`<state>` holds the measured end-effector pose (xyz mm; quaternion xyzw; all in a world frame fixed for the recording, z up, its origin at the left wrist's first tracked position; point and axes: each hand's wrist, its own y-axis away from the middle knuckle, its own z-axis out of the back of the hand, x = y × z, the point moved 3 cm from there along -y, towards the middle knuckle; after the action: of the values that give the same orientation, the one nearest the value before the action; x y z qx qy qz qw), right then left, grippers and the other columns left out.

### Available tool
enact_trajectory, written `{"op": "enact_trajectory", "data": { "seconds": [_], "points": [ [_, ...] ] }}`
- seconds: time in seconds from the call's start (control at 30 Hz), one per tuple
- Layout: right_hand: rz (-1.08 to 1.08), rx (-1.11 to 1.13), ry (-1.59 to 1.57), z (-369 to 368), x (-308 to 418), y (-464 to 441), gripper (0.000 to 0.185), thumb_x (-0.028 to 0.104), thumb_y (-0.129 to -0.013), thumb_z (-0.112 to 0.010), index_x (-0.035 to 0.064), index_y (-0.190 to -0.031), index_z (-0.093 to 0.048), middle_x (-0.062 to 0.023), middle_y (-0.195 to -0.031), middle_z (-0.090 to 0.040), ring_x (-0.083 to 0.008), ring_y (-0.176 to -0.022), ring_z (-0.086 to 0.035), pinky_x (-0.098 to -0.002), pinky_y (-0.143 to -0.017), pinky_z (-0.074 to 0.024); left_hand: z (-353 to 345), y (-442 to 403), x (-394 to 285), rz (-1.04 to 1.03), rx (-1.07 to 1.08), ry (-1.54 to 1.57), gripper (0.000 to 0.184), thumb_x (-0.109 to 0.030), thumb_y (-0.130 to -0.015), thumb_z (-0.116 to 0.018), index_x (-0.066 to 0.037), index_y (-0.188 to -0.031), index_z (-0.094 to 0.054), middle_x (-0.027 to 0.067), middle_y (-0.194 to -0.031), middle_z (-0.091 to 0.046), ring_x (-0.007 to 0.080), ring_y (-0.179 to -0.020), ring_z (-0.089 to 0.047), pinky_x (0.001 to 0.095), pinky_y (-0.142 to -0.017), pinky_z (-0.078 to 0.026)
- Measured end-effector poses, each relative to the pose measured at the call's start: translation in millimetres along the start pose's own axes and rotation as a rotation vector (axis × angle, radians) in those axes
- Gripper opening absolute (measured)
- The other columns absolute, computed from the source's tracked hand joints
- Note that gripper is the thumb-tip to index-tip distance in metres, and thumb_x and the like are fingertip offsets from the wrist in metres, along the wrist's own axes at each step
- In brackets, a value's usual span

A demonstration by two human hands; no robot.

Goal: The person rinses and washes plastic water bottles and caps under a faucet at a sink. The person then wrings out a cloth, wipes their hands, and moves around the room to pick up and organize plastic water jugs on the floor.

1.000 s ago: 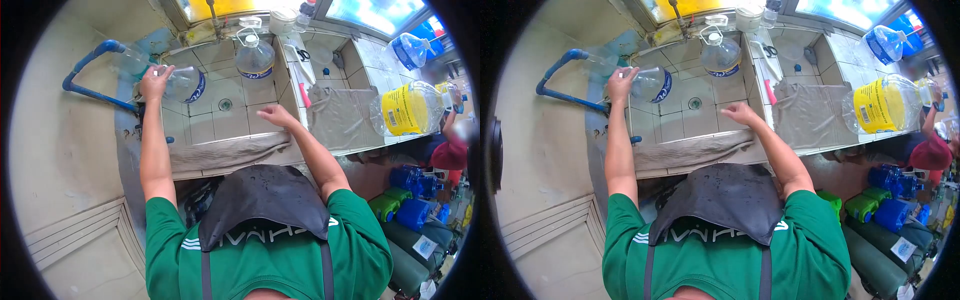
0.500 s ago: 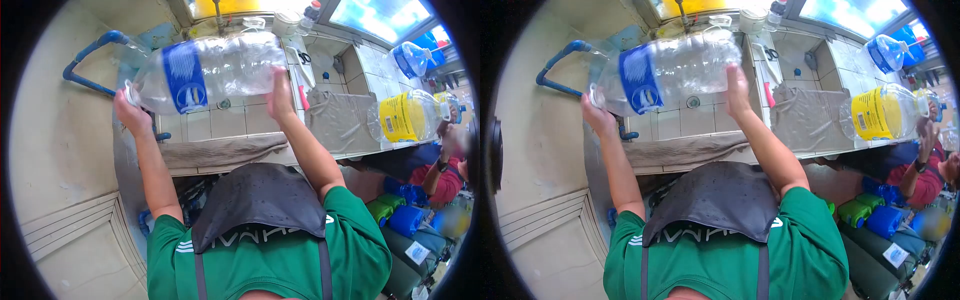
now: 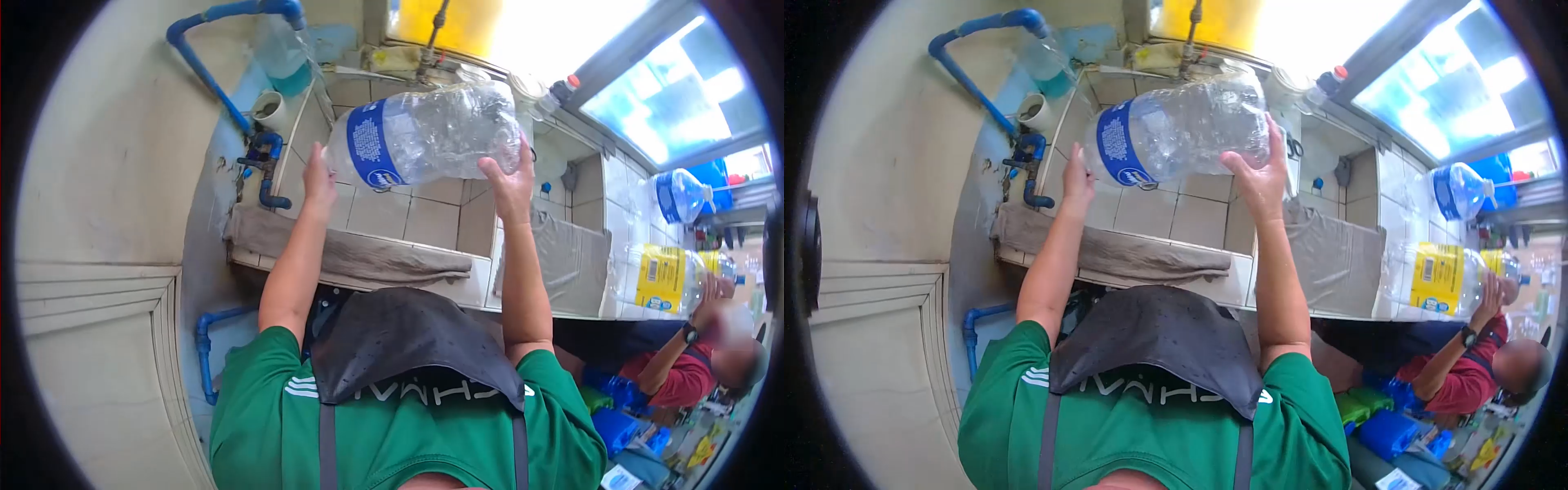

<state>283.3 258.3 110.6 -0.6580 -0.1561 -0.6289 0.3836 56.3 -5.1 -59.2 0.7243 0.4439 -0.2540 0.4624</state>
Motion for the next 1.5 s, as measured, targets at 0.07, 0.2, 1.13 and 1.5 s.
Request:
{"op": "enact_trajectory", "data": {
  "seconds": [0.07,0.2,1.13,1.5],
  "points": [
    [0.006,0.02,0.026,-4,23,-5,0.096,0.036,-0.064,-0.089,0.0041,-0.142,-0.042,-0.0143,-0.14,-0.043,-0.0257,-0.127,-0.045,-0.0388,-0.105,-0.0403,-2,-1,10,0.025,0.0,0.025,0.046,-0.045,-0.093,-0.058,-0.008,-0.122,-0.058,0.0007,-0.103,-0.066,0.0091,-0.086,-0.062,0.0259,-0.062,-0.047],
    [0.126,0.037,0.202,-13,63,-15,0.099,0.038,-0.058,-0.092,0.006,-0.14,-0.046,-0.0178,-0.144,-0.039,-0.03,-0.13,-0.044,-0.0408,-0.103,-0.0427,-13,-10,32,0.063,0.068,0.141,0.043,-0.041,-0.094,-0.058,-0.008,-0.122,-0.057,0.0026,-0.106,-0.066,0.0124,-0.092,-0.063,0.0292,-0.072,-0.053],
    [0.308,0.045,0.136,-23,0,17,0.093,0.046,-0.069,-0.084,0.0051,-0.137,-0.035,-0.0178,-0.138,-0.041,-0.0305,-0.129,-0.043,-0.0434,-0.1,-0.0443,-12,-75,-64,0.161,0.327,-0.096,0.029,-0.042,-0.091,-0.062,-0.013,-0.088,-0.064,-0.0042,-0.065,-0.054,0.0063,-0.053,-0.05,0.0249,-0.047,-0.034],
    [-0.438,0.773,0.749,-3,-242,103,0.064,0.052,-0.076,-0.072,-0.001,-0.111,-0.067,-0.0222,-0.111,-0.066,-0.0349,-0.104,-0.063,-0.0409,-0.093,-0.0485,-96,-73,-95,-1.166,0.117,-1.302,0.044,-0.045,-0.08,-0.073,-0.004,-0.076,-0.06,0.0093,-0.078,-0.061,0.0272,-0.073,-0.061,0.0408,-0.065,-0.047]
  ]
}}
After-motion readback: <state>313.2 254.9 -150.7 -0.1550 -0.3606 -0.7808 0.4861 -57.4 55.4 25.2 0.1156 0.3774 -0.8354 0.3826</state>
